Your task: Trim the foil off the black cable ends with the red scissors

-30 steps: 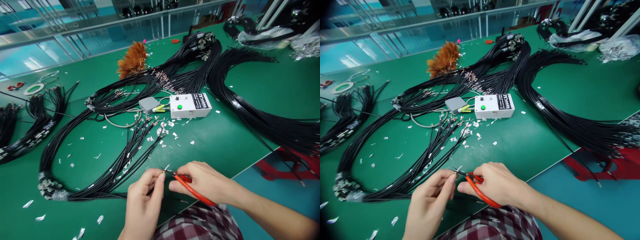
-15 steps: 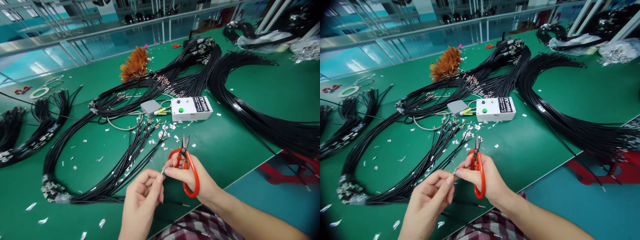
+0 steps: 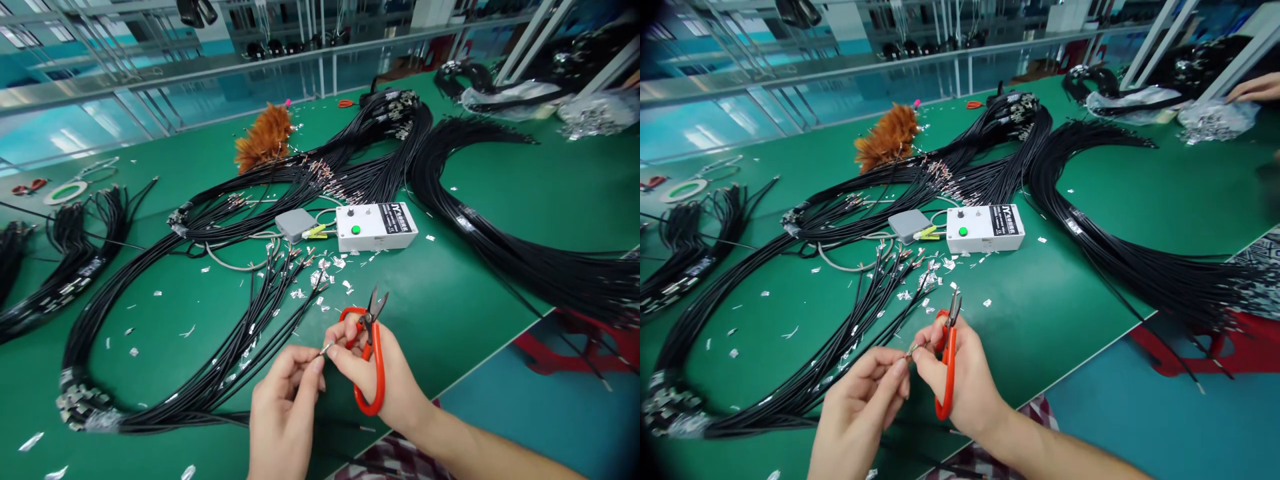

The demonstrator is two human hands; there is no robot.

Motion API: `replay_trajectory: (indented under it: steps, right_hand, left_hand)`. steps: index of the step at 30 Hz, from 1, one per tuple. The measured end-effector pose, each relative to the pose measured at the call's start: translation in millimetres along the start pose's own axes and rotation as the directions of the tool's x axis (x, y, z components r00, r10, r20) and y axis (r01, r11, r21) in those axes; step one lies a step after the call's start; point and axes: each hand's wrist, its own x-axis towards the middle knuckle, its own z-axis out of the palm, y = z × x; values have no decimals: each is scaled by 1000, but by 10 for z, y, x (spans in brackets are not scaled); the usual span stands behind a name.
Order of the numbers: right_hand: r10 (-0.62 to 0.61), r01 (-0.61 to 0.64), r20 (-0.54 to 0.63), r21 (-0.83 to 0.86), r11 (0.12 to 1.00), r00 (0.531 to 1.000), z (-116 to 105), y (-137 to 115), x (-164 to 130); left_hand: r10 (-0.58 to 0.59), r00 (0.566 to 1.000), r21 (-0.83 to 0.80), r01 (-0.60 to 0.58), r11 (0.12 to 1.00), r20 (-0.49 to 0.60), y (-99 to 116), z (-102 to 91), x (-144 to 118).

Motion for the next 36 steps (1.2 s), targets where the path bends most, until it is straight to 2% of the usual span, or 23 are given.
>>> replay_trajectory:
  steps: [2, 5, 8, 10, 11, 12, 13, 14, 16, 17, 19, 21, 26, 36]
  right_hand:
    - [-10, 10, 8, -15, 1000, 1000, -13, 24, 9]
    - [8, -6, 59, -32, 999, 998, -52, 33, 34]
    - [21, -8, 183, -75, 997, 983, -81, 6, 60]
    - [-2, 28, 253, -100, 995, 968, -94, 0, 85]
    - [-17, 48, 259, -114, 992, 966, -105, 7, 104]
    - [-32, 66, 237, -134, 989, 971, -124, 20, 127]
    - [-49, 82, 187, -174, 981, 981, -152, 37, 155]
    - [-61, 91, 130, -238, 967, 990, -190, 55, 184]
    - [-97, 102, 31, -421, 901, 995, -285, 78, 233]
    - [-111, 107, 21, -495, 862, 994, -333, 78, 247]
    - [-126, 129, 44, -560, 818, 991, -403, 56, 241]
    - [-103, 132, 84, -520, 844, 991, -419, 17, 190]
    - [10, 28, 136, -272, 962, 991, -300, -23, 39]
    - [56, -53, 46, -47, 997, 997, -150, 62, 105]
  left_hand:
    - [-129, 982, -98, 143, 985, 137, 37, -50, 43]
    - [-200, 916, -206, 283, 937, 347, 105, -137, 119]
    - [-248, 819, -212, 403, 890, 517, 161, -214, 172]
    - [-288, 731, -164, 479, 863, 619, 171, -254, 189]
    - [-295, 689, -141, 502, 854, 662, 167, -268, 194]
    - [-292, 665, -131, 510, 850, 687, 161, -279, 198]
    - [-280, 662, -139, 506, 851, 695, 153, -285, 201]
    - [-267, 681, -160, 494, 854, 682, 146, -286, 203]
    - [-249, 760, -210, 450, 868, 601, 141, -272, 206]
    - [-246, 795, -223, 426, 877, 554, 144, -257, 205]
    - [-235, 839, -221, 381, 898, 491, 154, -215, 198]
    - [-227, 868, -206, 344, 916, 441, 157, -168, 186]
    - [-224, 904, -169, 301, 939, 364, 109, -93, 167]
    - [-195, 915, -213, 282, 935, 353, 48, -110, 145]
